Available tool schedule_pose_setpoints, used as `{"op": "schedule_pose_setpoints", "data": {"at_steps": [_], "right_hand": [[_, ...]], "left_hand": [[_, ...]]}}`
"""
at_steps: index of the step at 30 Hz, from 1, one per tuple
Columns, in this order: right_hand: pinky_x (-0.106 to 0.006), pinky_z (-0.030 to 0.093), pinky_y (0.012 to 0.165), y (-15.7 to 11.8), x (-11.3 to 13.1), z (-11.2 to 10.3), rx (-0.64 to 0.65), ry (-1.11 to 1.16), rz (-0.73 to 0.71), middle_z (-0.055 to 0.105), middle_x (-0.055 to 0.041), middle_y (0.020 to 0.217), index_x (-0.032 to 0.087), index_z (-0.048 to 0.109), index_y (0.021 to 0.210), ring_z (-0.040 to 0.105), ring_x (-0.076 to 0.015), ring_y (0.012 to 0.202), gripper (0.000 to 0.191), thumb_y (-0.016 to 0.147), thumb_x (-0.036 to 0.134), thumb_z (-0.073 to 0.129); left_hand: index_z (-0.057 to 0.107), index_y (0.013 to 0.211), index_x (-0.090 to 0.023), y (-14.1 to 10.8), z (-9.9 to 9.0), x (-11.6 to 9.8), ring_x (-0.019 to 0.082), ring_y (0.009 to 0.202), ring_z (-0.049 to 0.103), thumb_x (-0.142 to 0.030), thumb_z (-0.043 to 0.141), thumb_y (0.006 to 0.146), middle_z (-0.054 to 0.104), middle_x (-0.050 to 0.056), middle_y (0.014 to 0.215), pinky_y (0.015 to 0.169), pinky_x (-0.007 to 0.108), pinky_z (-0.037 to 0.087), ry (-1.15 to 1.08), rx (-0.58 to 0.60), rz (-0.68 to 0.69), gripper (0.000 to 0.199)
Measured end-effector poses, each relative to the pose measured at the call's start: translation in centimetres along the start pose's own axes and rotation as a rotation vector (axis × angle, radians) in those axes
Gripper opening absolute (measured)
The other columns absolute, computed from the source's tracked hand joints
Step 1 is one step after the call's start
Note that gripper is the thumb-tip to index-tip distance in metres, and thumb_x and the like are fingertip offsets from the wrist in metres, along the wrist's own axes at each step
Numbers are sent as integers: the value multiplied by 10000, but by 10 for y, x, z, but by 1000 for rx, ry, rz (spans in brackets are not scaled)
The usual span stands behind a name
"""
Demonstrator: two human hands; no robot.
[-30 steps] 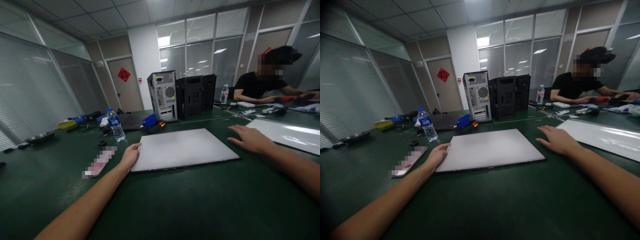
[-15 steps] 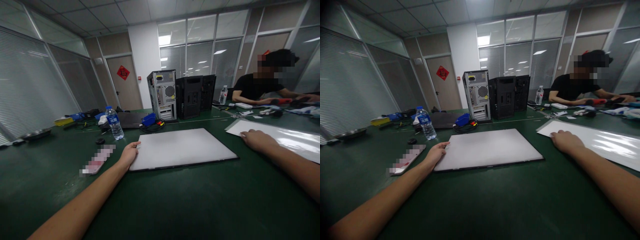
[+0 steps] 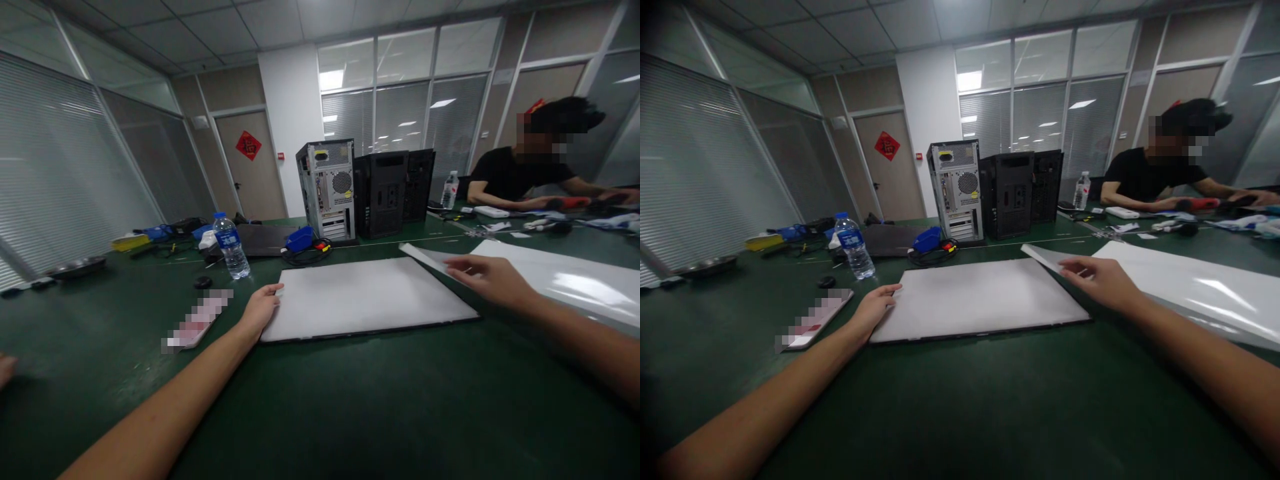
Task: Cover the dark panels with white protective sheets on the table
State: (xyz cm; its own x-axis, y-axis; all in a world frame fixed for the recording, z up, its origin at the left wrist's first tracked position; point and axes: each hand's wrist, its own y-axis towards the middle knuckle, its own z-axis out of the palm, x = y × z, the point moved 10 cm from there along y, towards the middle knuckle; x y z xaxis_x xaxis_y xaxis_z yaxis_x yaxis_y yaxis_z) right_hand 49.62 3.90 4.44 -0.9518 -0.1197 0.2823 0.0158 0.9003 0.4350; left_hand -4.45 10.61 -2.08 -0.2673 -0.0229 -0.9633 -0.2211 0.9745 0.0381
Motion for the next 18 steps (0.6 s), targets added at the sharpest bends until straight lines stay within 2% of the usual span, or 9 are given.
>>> {"op": "schedule_pose_setpoints", "data": {"at_steps": [2, 4, 7, 9, 12, 15, 18], "right_hand": [[-335, 495, 882, 1, -3, -6, -34, 107, 39, 700, -50, 1165, 238, 646, 1255, 639, -235, 1017, 547, 940, 612, 401], [-393, 481, 903, 2, -22, -3, -8, 1, 135, 694, -77, 1176, 227, 644, 1263, 630, -270, 1037, 598, 955, 627, 323], [-499, 470, 864, 0, -50, 17, 134, -154, 208, 694, -145, 1148, 188, 712, 1146, 629, -354, 997, 567, 889, 621, 451], [-525, 461, 873, -1, -55, 30, 203, -163, 189, 690, -162, 1153, 179, 735, 1095, 621, -380, 1020, 537, 854, 605, 515], [-499, 460, 929, -3, -40, 41, 262, -125, 131, 655, -136, 1256, 194, 686, 1228, 609, -347, 1090, 606, 904, 634, 425], [-428, 457, 1001, -6, -6, 41, 278, -6, 15, 580, -60, 1389, 256, 571, 1387, 582, -272, 1178, 618, 955, 628, 331], [-457, 443, 1030, -11, 24, 37, 288, 73, -125, 591, -38, 1375, 282, 577, 1379, 569, -268, 1202, 574, 962, 607, 354]], "left_hand": [[743, 1045, -167, -1, 0, -1, 187, 846, 689, -35, 599, 615, 749, 65, 1040, 752, 257, 517, 2, -4, 0, 472], [745, 1042, -169, -1, 0, -1, 187, 853, 688, -34, 604, 618, 747, 67, 1049, 757, 256, 516, 3, -6, 2, 467], [745, 1046, -167, -2, -1, -3, 187, 840, 686, -36, 609, 622, 747, 69, 1023, 747, 256, 515, 10, -5, 5, 464], [744, 1053, -165, -2, -1, -3, 186, 814, 681, -40, 613, 622, 748, 66, 985, 728, 256, 512, 22, -4, 3, 467], [742, 1075, -165, -3, -1, -3, 178, 779, 669, -46, 596, 633, 743, 61, 959, 686, 249, 500, 45, 2, -7, 481], [738, 1098, -167, -3, 0, -2, 169, 768, 659, -50, 571, 651, 736, 61, 970, 664, 241, 485, 55, 5, -11, 491], [737, 1097, -170, -2, 0, -2, 173, 768, 661, -58, 579, 647, 737, 62, 968, 672, 250, 485, 55, 4, -8, 490]]}}
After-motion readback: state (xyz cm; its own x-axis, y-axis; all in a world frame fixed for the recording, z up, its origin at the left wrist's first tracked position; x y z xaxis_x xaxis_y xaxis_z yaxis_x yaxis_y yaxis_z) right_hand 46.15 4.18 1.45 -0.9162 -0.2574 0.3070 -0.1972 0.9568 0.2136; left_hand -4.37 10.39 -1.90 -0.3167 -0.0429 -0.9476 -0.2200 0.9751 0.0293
